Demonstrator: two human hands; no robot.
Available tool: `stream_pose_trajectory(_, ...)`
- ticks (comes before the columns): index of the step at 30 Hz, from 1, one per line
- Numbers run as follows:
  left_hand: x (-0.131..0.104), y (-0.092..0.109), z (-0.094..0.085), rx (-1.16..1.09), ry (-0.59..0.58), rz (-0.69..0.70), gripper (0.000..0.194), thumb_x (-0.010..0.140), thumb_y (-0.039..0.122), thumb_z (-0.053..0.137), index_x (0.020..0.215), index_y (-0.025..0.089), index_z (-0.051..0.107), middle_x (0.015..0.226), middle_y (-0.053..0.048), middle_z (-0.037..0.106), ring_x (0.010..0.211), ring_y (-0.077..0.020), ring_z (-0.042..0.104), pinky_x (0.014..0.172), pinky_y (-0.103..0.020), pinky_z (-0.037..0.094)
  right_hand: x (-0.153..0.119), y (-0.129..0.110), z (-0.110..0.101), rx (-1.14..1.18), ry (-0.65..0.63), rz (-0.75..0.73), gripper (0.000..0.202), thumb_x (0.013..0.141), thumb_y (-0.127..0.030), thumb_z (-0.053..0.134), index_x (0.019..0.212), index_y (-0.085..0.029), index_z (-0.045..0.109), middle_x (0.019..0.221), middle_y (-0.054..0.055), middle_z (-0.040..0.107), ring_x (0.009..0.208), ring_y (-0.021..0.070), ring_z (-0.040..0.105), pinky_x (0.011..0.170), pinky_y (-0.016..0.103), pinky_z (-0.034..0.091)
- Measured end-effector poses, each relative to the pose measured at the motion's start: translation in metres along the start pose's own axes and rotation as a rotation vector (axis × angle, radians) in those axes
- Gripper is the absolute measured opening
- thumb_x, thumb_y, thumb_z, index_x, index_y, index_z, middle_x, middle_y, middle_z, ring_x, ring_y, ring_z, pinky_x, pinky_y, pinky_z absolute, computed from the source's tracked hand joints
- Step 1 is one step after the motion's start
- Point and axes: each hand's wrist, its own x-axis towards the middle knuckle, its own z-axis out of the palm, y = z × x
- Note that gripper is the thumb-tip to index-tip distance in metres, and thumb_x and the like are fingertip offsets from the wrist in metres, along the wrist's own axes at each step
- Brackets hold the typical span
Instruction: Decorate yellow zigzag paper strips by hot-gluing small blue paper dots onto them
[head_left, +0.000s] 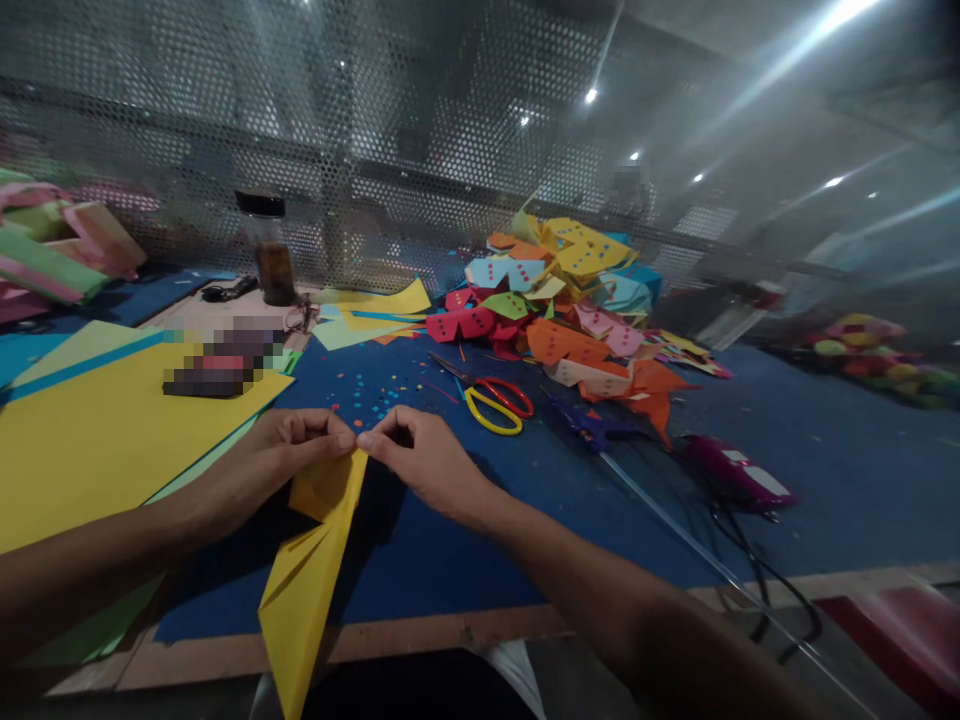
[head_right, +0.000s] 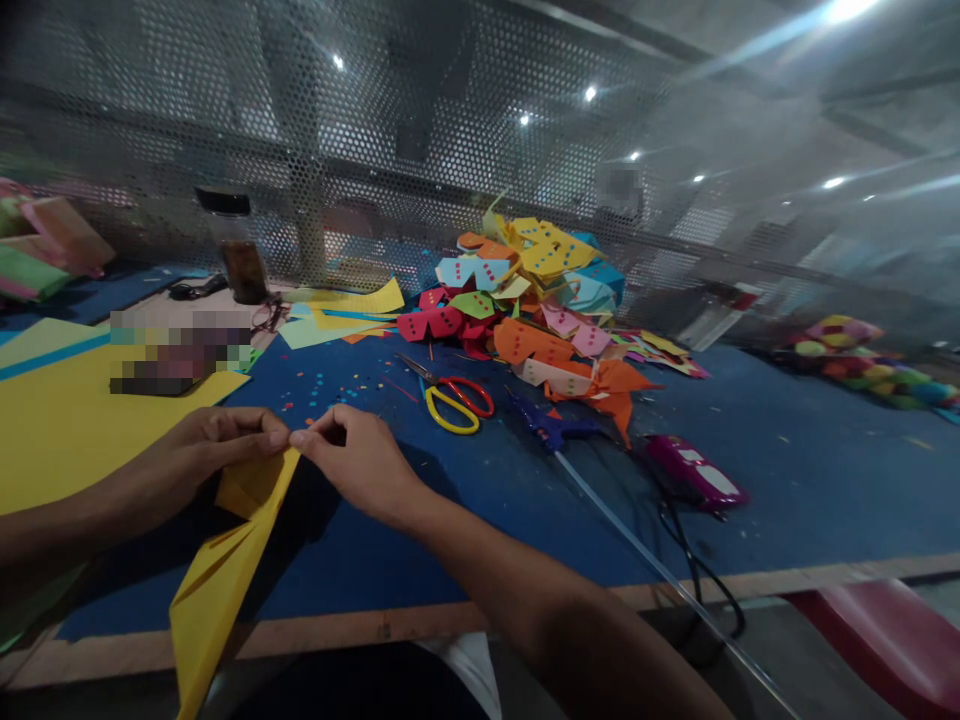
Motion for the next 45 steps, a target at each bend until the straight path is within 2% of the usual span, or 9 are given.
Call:
stream_pose_trajectory(4, 0.0017, 0.0035, 0.002, 0.042, 0.014, 0.002, 0.036, 0.069, 0.052, 0.087, 0.074, 0.019, 0.072, 0.065, 0.001, 0.064, 0.057, -0.0136, 0.052, 0.052, -0.023, 0.036, 0.0024, 0.0011, -0.0005, -0.009, 0.057, -0.026, 0.019, 0.089, -0.026, 0.07, 0.073, -0.019, 0.062, 0.074, -0.002, 0.067, 0.074, 0.014, 0.062, 0.071, 0.027, 0.046)
stream_pose_trajectory(10, 0.0018, 0.0033, 0.0067, 0.033, -0.009, -0.087, 0.036, 0.052, 0.033, 0.095, 0.069, 0.019, 0.067, 0.059, 0.002, 0.062, 0.054, -0.014, 0.053, 0.051, -0.024, 0.037, 0.0037, 0.0028, -0.0021, -0.014, 0.094, -0.037, 0.019, 0.089, -0.028, 0.069, 0.075, -0.018, 0.063, 0.074, -0.001, 0.068, 0.072, 0.0147, 0.062, 0.068, 0.027, 0.045)
stream_pose_trajectory(16, -0.0019, 0.0058, 0.0078, 0.004, -0.012, -0.105, 0.032, 0.054, 0.026, 0.094, 0.065, 0.018, 0.065, 0.057, 0.004, 0.061, 0.052, -0.0123, 0.05, 0.052, -0.024, 0.035, 0.0028, 0.0039, -0.0011, 0.033, 0.06, -0.048, 0.021, 0.09, -0.034, 0.07, 0.078, -0.018, 0.065, 0.075, -0.001, 0.068, 0.069, 0.0136, 0.06, 0.066, 0.027, 0.045)
stream_pose_trajectory(22, 0.0016, 0.0008, 0.0026, 0.018, -0.048, -0.122, 0.031, 0.056, 0.025, 0.093, 0.073, 0.017, 0.068, 0.061, 0.002, 0.064, 0.055, -0.0131, 0.053, 0.055, -0.024, 0.037, 0.0018, 0.0014, -0.0035, 0.062, -0.001, -0.026, 0.031, 0.09, -0.048, 0.072, 0.083, -0.018, 0.068, 0.08, 0.001, 0.069, 0.07, 0.0134, 0.059, 0.065, 0.026, 0.046)
stream_pose_trajectory(28, 0.0007, 0.0025, 0.0043, 0.007, -0.049, -0.125, 0.034, 0.055, 0.029, 0.093, 0.075, 0.017, 0.07, 0.063, 0.002, 0.066, 0.056, -0.0152, 0.056, 0.055, -0.026, 0.039, 0.002, 0.0036, -0.0017, 0.072, -0.025, -0.035, 0.034, 0.091, -0.05, 0.071, 0.08, -0.017, 0.068, 0.073, -0.001, 0.066, 0.067, 0.0131, 0.058, 0.065, 0.026, 0.044)
stream_pose_trajectory(38, -0.0016, 0.0074, 0.0056, -0.028, -0.053, -0.178, 0.031, 0.052, 0.025, 0.095, 0.069, 0.018, 0.07, 0.062, 0.003, 0.068, 0.057, -0.0138, 0.06, 0.059, -0.025, 0.045, 0.0013, 0.0012, -0.0023, 0.09, -0.011, -0.064, 0.029, 0.092, -0.042, 0.071, 0.075, -0.019, 0.064, 0.072, -0.002, 0.065, 0.07, 0.0145, 0.059, 0.069, 0.027, 0.045)
stream_pose_trajectory(45, 0.0011, 0.0033, 0.0006, 0.001, -0.073, -0.16, 0.031, 0.054, 0.024, 0.094, 0.073, 0.018, 0.071, 0.062, 0.004, 0.066, 0.055, -0.013, 0.057, 0.057, -0.025, 0.042, 0.0026, 0.0036, -0.002, 0.101, -0.035, -0.068, 0.036, 0.092, -0.051, 0.068, 0.076, -0.019, 0.064, 0.07, -0.002, 0.062, 0.065, 0.0134, 0.057, 0.065, 0.027, 0.044)
